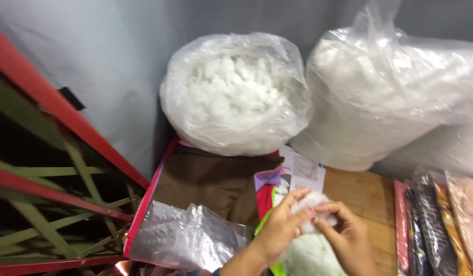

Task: Stuffing a small green pillowcase with white fiberfill material from a large storage bag.

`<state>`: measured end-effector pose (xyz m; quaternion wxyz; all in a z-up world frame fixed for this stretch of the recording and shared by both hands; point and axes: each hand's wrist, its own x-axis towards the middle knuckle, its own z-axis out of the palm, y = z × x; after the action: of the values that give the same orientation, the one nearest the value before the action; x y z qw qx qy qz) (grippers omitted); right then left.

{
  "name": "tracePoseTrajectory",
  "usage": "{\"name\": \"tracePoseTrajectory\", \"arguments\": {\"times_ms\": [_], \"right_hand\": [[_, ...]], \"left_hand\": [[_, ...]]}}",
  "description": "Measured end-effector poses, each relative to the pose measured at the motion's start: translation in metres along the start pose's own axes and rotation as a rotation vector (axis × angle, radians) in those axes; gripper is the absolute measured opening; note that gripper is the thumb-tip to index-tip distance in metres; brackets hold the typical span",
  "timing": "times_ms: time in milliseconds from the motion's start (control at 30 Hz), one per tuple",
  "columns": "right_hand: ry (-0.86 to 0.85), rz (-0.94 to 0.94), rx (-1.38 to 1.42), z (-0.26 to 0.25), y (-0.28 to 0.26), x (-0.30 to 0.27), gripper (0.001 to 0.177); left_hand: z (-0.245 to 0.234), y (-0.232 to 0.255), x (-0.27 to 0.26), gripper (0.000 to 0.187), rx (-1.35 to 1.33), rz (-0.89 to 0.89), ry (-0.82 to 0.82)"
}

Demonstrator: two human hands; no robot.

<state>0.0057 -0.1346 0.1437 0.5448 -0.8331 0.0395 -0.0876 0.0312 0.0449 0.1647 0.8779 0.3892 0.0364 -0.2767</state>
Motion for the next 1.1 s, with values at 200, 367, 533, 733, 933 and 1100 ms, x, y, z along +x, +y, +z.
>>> {"name": "tracePoseTrajectory", "arguments": {"times_ms": [200, 367, 533, 733, 933, 1100], "right_hand": [[-0.096, 0.217, 0.002, -0.018, 0.046, -0.029, 0.034], [-0.037, 0.252, 0.174, -0.044, 0.069, -0.028, 0.018], [0.051, 0.336, 0.085, -0.059, 0.068, -0.022, 0.019], [-0.085, 0.598, -0.196, -0.061, 0.047, -0.019, 0.035], [-0.272, 0.267, -0.342, -0.048, 0.058, -0.023, 0.038], [-0.132, 0.461, -0.34, -0.055, 0.06, -0.021, 0.017]], "left_hand": [[-0.008, -0.084, 0.026, 0.036, 0.04, -0.051, 0.084], [-0.026, -0.093, 0.045, 0.024, 0.107, -0.114, 0.249], [-0.034, -0.098, 0.052, 0.02, 0.191, -0.167, 0.294], [-0.032, -0.113, 0.047, 0.018, 0.347, -0.188, 0.19], [-0.029, -0.113, 0.036, 0.031, 0.56, -0.189, 0.048], [-0.048, -0.125, 0.036, 0.047, 0.569, -0.15, 0.009]]}}
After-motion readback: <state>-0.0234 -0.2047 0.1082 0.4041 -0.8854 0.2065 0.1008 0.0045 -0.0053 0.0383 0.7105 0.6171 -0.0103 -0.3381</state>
